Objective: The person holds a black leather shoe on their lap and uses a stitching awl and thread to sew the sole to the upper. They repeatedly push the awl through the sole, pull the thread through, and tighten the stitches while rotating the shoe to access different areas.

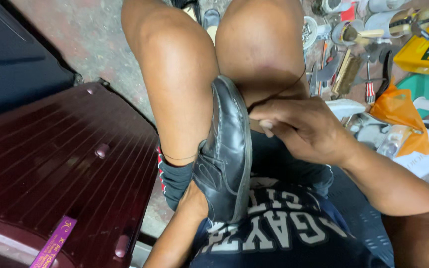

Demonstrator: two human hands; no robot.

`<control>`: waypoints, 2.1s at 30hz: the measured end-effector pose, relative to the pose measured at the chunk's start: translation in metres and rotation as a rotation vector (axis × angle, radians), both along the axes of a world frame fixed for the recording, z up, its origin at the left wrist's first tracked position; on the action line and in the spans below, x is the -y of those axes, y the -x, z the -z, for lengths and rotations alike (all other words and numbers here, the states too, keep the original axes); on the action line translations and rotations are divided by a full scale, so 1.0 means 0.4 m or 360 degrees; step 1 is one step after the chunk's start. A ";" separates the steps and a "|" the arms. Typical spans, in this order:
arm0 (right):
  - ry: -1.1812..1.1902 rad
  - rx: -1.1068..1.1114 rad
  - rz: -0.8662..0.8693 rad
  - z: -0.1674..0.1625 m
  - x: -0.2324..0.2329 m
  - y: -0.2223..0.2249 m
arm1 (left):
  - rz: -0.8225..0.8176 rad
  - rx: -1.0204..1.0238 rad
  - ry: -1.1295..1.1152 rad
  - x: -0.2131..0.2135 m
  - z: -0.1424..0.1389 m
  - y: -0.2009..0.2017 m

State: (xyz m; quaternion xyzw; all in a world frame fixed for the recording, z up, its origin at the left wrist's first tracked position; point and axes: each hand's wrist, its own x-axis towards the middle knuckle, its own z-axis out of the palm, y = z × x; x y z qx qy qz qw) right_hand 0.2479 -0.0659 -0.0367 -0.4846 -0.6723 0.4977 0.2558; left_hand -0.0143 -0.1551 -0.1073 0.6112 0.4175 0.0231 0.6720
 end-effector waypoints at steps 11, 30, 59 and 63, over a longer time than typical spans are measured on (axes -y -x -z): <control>0.0111 0.0433 -0.0204 -0.045 -0.010 -0.047 | -0.0056 0.0080 -0.0625 -0.005 -0.012 -0.015; 0.0047 0.0157 0.0608 -0.035 0.012 0.092 | -0.0453 0.0112 -0.1111 -0.133 -0.155 -0.114; -0.0140 -0.0164 0.0342 -0.019 0.049 0.125 | -0.0883 0.0229 -0.0797 -0.260 -0.260 -0.060; -0.0103 -0.0362 0.0264 -0.033 0.047 0.116 | -0.0930 0.0203 -0.0982 -0.255 -0.272 -0.053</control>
